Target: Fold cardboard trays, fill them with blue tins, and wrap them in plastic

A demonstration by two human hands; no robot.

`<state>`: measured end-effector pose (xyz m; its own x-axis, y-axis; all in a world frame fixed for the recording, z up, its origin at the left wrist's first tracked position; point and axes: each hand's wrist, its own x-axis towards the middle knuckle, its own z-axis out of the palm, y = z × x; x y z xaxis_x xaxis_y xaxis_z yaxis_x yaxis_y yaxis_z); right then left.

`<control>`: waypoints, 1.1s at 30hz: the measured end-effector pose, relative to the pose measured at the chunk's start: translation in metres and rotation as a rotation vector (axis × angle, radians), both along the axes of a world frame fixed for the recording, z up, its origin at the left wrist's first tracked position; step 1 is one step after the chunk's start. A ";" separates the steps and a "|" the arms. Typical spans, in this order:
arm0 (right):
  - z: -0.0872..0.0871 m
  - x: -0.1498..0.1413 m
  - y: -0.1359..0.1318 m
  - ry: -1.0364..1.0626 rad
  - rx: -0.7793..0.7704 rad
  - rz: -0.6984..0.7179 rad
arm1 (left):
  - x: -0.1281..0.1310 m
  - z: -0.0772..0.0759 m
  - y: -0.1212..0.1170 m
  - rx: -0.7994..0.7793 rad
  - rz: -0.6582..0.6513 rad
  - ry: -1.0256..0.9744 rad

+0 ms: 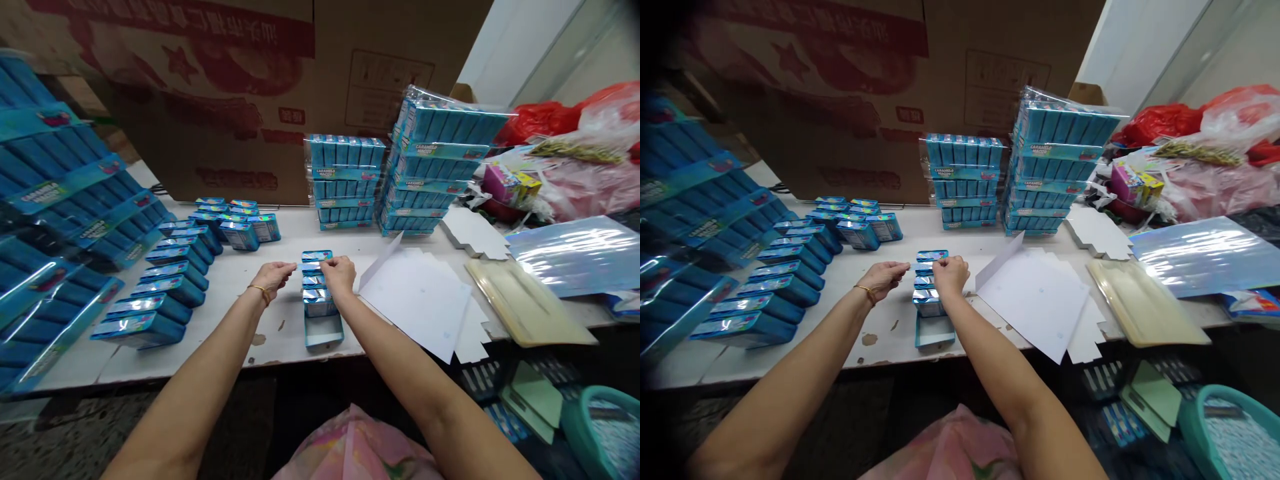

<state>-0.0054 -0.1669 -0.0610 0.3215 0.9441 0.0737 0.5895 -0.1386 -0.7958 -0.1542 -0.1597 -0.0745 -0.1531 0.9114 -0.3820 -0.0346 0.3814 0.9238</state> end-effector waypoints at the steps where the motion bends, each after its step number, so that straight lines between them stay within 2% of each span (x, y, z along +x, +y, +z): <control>1: 0.001 -0.001 0.000 -0.019 -0.005 0.003 | -0.001 -0.001 0.001 -0.004 -0.005 -0.007; 8: -0.001 -0.001 0.003 -0.131 -0.074 0.017 | 0.003 -0.011 0.003 -0.016 0.008 -0.039; 14: -0.004 -0.004 0.005 -0.252 -0.073 0.047 | 0.021 -0.028 -0.001 0.037 0.109 0.001; 18: -0.002 0.002 0.002 -0.265 -0.035 0.048 | 0.024 -0.039 -0.007 0.065 0.163 0.065; 20: 0.000 0.008 -0.003 -0.325 0.021 0.108 | 0.022 -0.041 -0.011 0.091 0.192 0.094; 22: 0.003 0.014 -0.008 -0.488 0.080 0.246 | 0.020 -0.040 -0.015 0.195 0.179 0.149; 24: 0.005 0.018 -0.012 -0.698 0.102 0.404 | 0.020 -0.038 -0.018 0.333 0.098 0.238; 26: 0.007 0.019 -0.014 -0.853 0.091 0.520 | 0.020 -0.035 -0.020 0.409 0.003 0.328; 29: 0.010 0.027 -0.010 -0.909 0.116 0.623 | 0.018 -0.028 -0.023 0.334 0.005 0.357; 31: 0.013 0.045 -0.007 -0.851 0.165 0.592 | 0.015 -0.023 -0.027 0.230 0.060 0.264; 33: 0.015 0.075 -0.003 -0.776 0.204 0.522 | 0.012 -0.019 -0.032 0.162 0.076 0.131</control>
<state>0.0692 -0.1701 -0.0461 -0.3440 0.8998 0.2685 0.9109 0.3892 -0.1369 -0.1426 -0.1919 -0.0933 -0.2625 0.9432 -0.2037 0.0669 0.2284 0.9713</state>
